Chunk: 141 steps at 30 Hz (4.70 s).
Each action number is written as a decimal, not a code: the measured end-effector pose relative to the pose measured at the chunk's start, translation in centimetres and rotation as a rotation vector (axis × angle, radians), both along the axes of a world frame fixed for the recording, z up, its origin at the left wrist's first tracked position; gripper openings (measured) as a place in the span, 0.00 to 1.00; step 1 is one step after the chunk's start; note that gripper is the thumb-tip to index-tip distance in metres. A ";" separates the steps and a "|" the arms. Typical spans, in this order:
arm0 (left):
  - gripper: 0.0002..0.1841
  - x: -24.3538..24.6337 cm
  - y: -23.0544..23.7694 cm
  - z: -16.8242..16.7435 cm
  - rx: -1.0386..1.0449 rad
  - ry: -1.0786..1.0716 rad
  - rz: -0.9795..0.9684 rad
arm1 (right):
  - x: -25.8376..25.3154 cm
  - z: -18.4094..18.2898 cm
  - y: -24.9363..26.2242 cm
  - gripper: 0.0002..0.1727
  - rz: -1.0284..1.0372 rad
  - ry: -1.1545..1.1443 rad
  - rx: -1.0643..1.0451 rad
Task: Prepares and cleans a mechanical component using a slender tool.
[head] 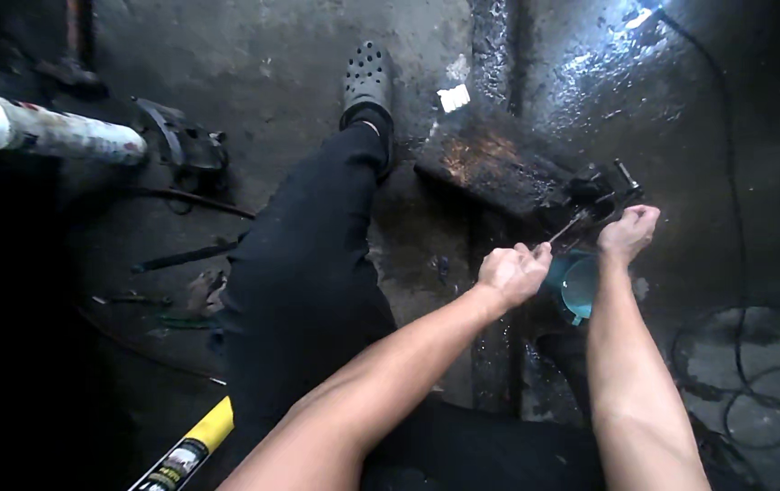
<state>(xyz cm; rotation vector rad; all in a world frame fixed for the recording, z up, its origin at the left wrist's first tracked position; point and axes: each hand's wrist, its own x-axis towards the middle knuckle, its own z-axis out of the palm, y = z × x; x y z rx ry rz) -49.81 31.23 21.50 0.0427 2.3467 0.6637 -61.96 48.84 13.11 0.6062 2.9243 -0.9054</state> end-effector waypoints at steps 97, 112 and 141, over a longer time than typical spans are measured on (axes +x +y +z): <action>0.21 7.4 -0.4 -4.7 0.988 -0.395 1.290 | 2.5 0.9 -4.6 0.23 0.202 -0.123 -0.109; 0.17 6.1 -1.0 -3.0 1.194 -0.665 1.408 | 2.5 0.6 -4.5 0.23 0.217 -0.081 -0.094; 0.21 6.2 -0.8 -2.0 0.326 -0.074 0.671 | 2.4 1.3 -5.3 0.22 0.183 -0.125 -0.098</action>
